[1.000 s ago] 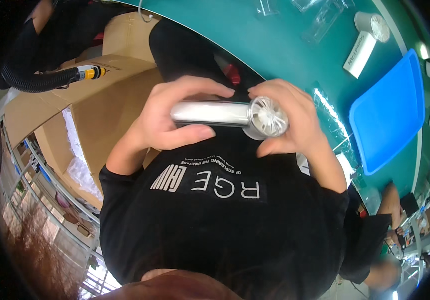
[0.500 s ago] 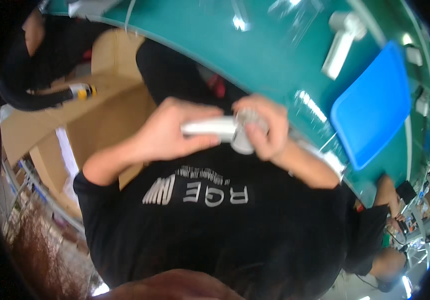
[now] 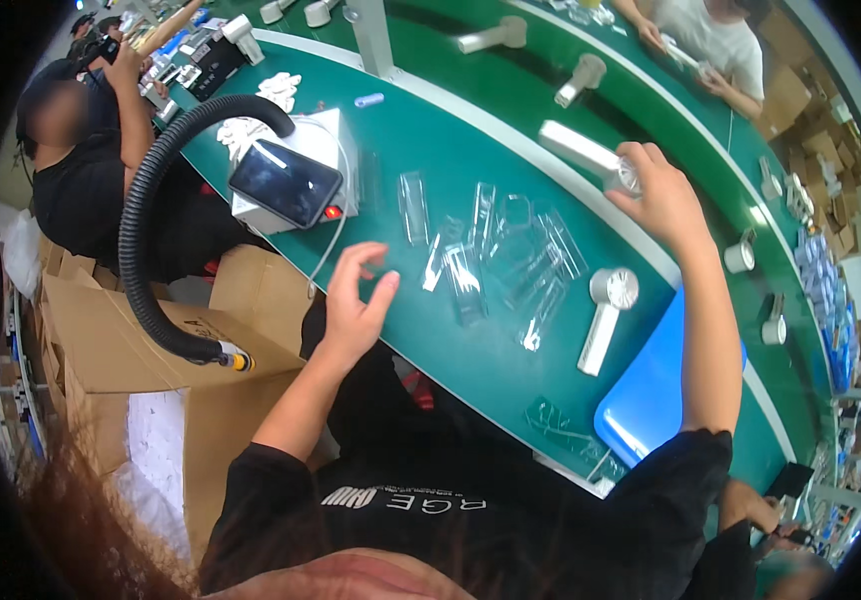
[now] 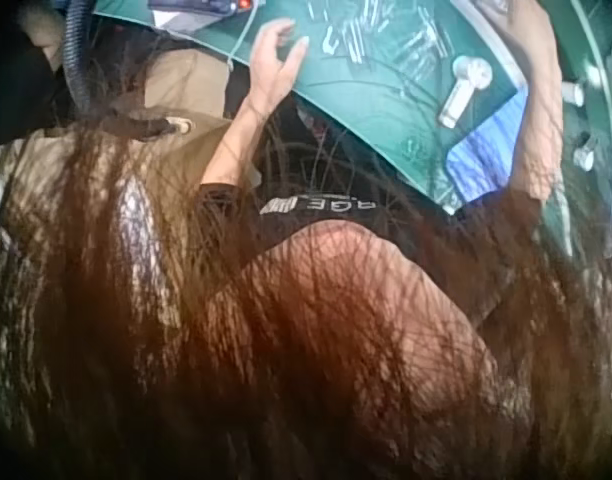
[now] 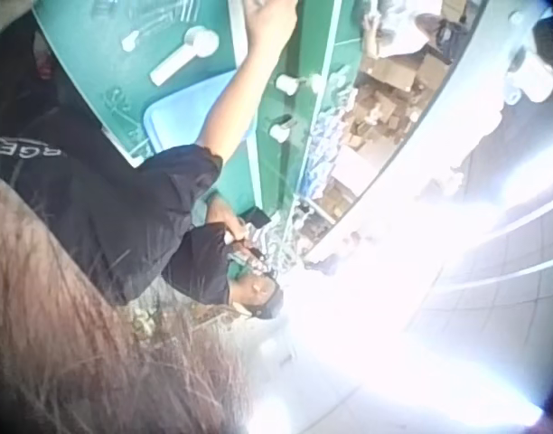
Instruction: The recorder is seen placing portable hand fans into plastic casings and bubble wrap, then preparing them for shipment on an assembly line.
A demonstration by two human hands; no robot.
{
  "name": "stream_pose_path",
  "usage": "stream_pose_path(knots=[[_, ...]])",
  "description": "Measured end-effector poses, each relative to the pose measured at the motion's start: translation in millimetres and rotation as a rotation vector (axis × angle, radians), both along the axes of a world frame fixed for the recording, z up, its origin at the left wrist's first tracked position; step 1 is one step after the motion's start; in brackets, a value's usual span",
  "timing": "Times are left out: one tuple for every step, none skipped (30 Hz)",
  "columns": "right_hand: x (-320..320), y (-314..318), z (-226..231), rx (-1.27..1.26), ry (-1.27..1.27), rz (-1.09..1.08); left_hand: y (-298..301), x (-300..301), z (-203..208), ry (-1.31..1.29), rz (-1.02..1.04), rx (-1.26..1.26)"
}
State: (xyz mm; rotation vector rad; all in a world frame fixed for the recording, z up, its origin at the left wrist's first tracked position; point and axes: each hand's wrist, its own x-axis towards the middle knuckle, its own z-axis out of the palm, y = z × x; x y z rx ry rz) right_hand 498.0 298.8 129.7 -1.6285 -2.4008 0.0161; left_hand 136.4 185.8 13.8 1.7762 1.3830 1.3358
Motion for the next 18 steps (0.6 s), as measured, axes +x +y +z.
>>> stream_pose_path(knots=[[21,27,-17,-0.044,-0.04,-0.077,6,1,-10,0.041,0.004,0.004],[44,48,-38,-0.096,-0.037,-0.115,11,3,-18,0.081,0.006,0.007],[59,68,-57,-0.15,-0.028,-0.147,16,5,-24,0.079,-0.007,-0.022],[62,84,-69,-0.283,-0.091,-0.211,16,5,-26,0.102,0.0,-0.062],[70,101,-78,-0.414,-0.234,-0.22,18,7,-33,0.193,-0.005,-0.033],[53,116,-72,-0.469,-0.344,-0.248,18,7,-33,0.235,-0.008,0.003],[39,127,-62,-0.521,-0.457,-0.282,17,6,-30,0.232,-0.007,-0.022],[31,151,-65,-0.406,-0.458,-0.264,18,5,-28,0.23,-0.005,-0.048],[4,174,-51,-0.373,-0.354,-0.222,15,3,-28,0.234,0.027,-0.065],[-15,196,-45,-0.277,-0.352,-0.14,14,3,-27,0.252,0.022,-0.07],[-41,217,-40,-0.229,-0.321,-0.099,13,3,-27,0.271,0.017,-0.076],[-56,242,-51,0.003,-0.36,-0.038,15,5,-25,0.283,0.017,-0.089],[-74,273,-62,0.037,-0.349,-0.038,14,4,-27,0.259,0.015,-0.119],[-89,300,-72,0.07,-0.338,-0.035,13,4,-29,0.233,0.014,-0.15],[-101,319,-87,0.113,-0.379,-0.107,13,4,-26,0.249,0.021,-0.11],[-114,335,-95,0.156,-0.417,-0.178,11,4,-28,0.262,0.023,-0.084],[-121,352,-98,0.036,-0.403,-0.282,11,5,-31,0.275,0.02,-0.061],[-120,368,-108,-0.034,-0.349,-0.305,13,7,-27,0.294,0.008,-0.058]])
